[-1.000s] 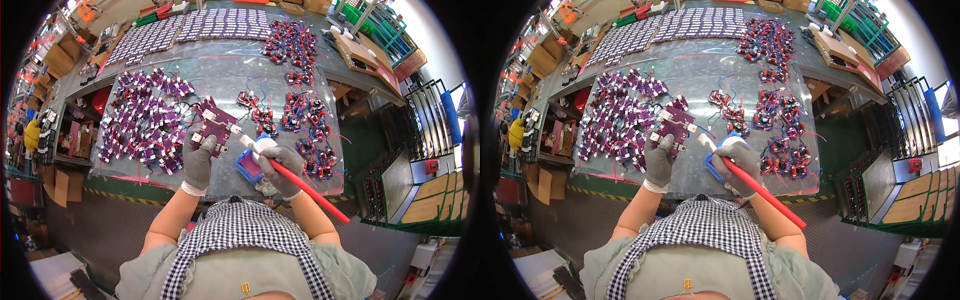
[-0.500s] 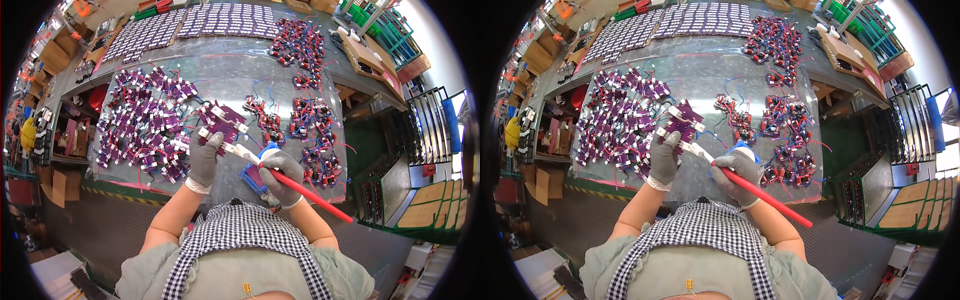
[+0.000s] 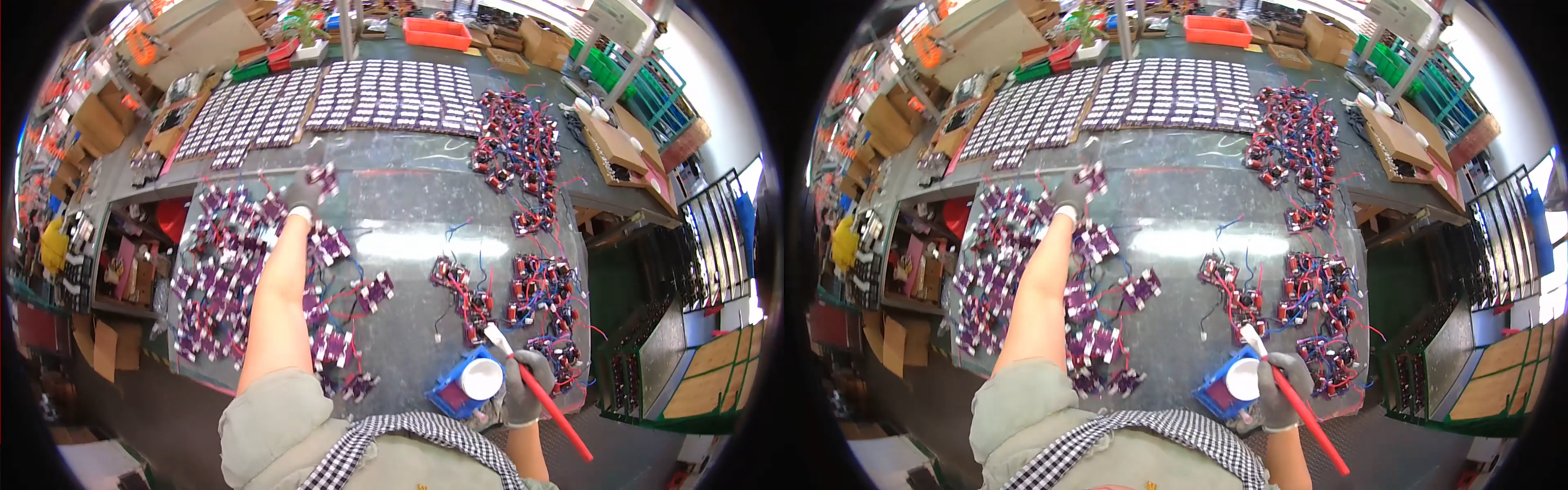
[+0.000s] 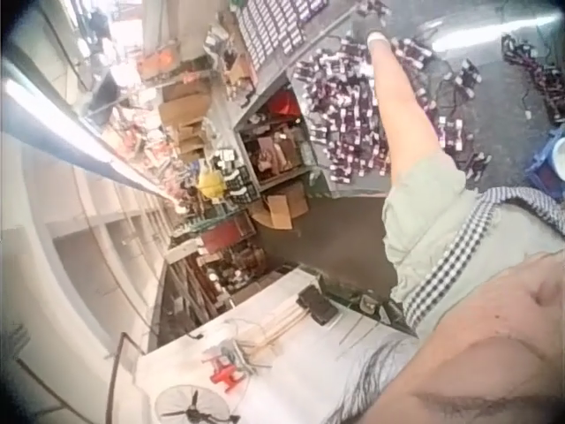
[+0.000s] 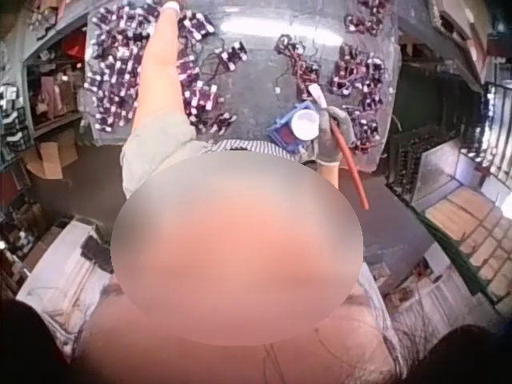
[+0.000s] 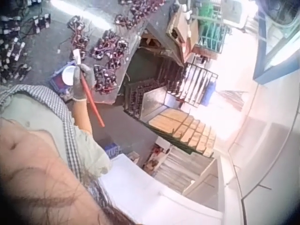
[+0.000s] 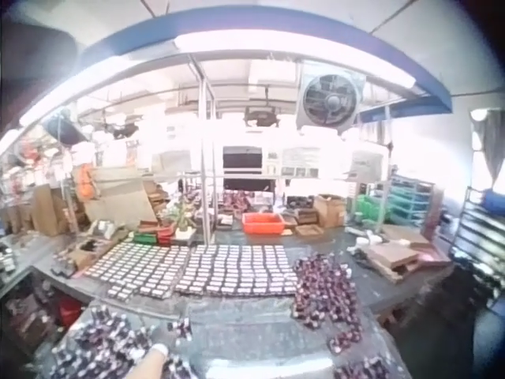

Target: Apply a white protective coating or substance to small circuit boards using a brush.

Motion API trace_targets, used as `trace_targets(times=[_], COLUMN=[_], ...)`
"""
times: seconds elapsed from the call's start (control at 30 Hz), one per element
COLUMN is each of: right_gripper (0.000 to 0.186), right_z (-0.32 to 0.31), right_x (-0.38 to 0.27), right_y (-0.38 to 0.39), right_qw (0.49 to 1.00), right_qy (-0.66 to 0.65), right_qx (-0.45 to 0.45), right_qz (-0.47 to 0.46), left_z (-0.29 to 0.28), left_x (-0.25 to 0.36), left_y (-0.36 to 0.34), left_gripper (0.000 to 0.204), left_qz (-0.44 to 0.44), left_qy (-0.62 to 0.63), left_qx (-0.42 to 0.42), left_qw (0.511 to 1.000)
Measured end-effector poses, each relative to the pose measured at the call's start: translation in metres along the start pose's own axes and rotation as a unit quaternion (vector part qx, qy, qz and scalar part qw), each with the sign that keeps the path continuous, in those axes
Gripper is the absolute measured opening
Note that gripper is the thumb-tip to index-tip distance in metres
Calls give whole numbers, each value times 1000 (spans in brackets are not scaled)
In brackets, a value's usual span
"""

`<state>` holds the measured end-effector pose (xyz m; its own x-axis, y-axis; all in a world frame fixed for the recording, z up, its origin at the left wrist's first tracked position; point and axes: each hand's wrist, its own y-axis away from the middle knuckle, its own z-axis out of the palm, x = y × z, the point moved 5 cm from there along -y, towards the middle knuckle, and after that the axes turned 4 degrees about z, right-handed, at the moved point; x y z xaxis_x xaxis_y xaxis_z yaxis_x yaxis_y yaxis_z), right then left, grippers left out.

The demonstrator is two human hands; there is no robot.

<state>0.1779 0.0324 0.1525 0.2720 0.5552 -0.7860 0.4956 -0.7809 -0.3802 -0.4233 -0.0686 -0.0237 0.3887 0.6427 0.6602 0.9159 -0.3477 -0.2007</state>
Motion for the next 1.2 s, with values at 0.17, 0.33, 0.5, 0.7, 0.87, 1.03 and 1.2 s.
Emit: trace_targets(times=[0.17,0.33,0.5,0.7,0.87,1.03,1.2], right_gripper=[13,13,13,9,20,23,16], right_z=[2,-20,-46,-24,3,-14,-75], right_x=[24,29,25,54,100,83,61], right_y=[-6,-3,26,64,85,100,89], right_qw=[996,996,988,971,903,906,994], right_qy=[-33,44,17,184,356,344,99], right_qx=[12,42,19,-148,-219,-191,13], right_qz=[77,70,152,-20,-99,-154,-40], left_z=[28,109,161,183,94,33,-42], left_x=[-61,176,207,197,243,225,236], left_y=[-26,167,267,265,273,273,304], left_gripper=[34,26,58,50,30,34,28], left_qz=[80,554,712,563,376,328,-20], left_qy=[-359,15,-105,-190,-123,46,410], left_qx=[129,-231,-342,-446,-370,-232,-390], left_qw=[921,800,604,669,840,915,824])
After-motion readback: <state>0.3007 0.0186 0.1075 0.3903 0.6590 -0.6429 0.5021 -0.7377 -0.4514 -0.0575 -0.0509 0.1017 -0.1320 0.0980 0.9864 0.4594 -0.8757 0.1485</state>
